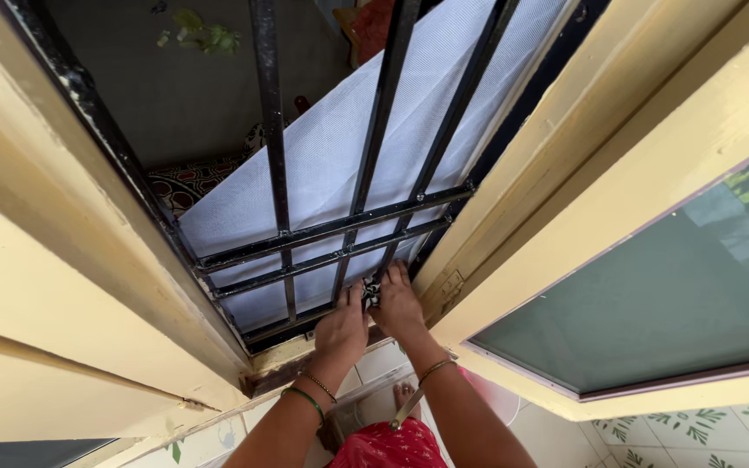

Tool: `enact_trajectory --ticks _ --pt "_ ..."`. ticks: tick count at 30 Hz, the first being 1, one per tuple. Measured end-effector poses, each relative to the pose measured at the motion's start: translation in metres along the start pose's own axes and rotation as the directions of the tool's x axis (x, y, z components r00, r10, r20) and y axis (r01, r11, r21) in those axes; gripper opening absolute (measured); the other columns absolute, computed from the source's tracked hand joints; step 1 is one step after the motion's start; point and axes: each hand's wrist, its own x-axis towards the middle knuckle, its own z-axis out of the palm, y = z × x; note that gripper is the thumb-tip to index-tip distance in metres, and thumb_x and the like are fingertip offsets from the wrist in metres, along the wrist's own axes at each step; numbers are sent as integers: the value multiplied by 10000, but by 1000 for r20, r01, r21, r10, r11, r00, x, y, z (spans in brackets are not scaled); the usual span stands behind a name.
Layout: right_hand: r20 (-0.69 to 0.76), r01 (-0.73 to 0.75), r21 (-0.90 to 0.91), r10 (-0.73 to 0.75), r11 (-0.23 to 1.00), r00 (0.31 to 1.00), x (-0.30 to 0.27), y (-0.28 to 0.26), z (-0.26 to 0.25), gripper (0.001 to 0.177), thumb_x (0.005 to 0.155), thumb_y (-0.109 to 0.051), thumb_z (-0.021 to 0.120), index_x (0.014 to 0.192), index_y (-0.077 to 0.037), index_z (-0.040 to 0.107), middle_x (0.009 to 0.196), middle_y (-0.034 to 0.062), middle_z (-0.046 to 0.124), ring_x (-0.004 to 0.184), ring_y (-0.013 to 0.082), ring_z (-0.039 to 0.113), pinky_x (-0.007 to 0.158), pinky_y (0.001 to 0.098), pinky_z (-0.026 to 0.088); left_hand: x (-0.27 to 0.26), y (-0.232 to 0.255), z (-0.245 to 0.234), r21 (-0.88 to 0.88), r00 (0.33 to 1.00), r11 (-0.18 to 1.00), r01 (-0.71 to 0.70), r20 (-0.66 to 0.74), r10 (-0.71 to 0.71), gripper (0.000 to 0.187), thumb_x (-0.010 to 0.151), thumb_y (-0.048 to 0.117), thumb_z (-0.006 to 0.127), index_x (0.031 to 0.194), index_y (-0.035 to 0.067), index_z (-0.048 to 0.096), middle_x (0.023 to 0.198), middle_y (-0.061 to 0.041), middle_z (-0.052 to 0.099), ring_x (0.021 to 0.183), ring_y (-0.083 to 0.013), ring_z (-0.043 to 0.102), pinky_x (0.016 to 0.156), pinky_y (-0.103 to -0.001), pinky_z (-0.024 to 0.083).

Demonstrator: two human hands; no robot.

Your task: The person wipes the window frame and the metal security bars with a cloth. They clean the vertical and horizontal bars of the window grill and the surrounding frame.

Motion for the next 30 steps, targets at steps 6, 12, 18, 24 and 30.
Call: enact_trajectory --ticks 6,12,18,24,30 --pt "-336 61 301 46 952 941 -25 -10 6 901 783 -245 809 1486 67 340 1597 268 229 1486 443 189 1155 429 245 1 -6 -1 38 993 999 1 118 -5 711 945 147 586 1565 186 241 1587 -206 317 973 -355 708 739 -409 611" --pt "52 -34 237 23 971 998 9 13 -10 784 773 -259 821 1404 31 456 1533 201 370 1480 373 325 1247 362 308 6 -2 4 35 998 999 -10 69 7 693 940 171 612 1550 184 286 1549 -190 379 988 -379 697 786 -440 593" --pt "-403 56 380 111 923 908 -11 -12 26 798 734 -84 770 1437 62 421 1546 215 352 1477 406 296 1180 383 330 -6 -4 5 7 999 1000 -5 45 5 697 918 187 641 1529 183 304 1568 -188 358 965 -385 698 800 -448 584" --pt "-234 3 212 48 977 971 3 0 8 850 706 -110 789 1412 90 361 1518 230 310 1464 405 251 1178 397 287 7 3 -3 31 981 995 99 168 -103 664 974 143 541 1567 179 245 1632 -210 248 933 -357 722 750 -410 628" --pt "-95 -97 282 129 954 987 19 9 27 734 709 -92 776 1354 50 455 1424 208 432 1396 395 362 1182 381 323 -3 0 8 -56 1000 998 20 -7 -21 570 1005 235 492 1542 168 314 1609 -165 353 899 -367 721 720 -441 598"
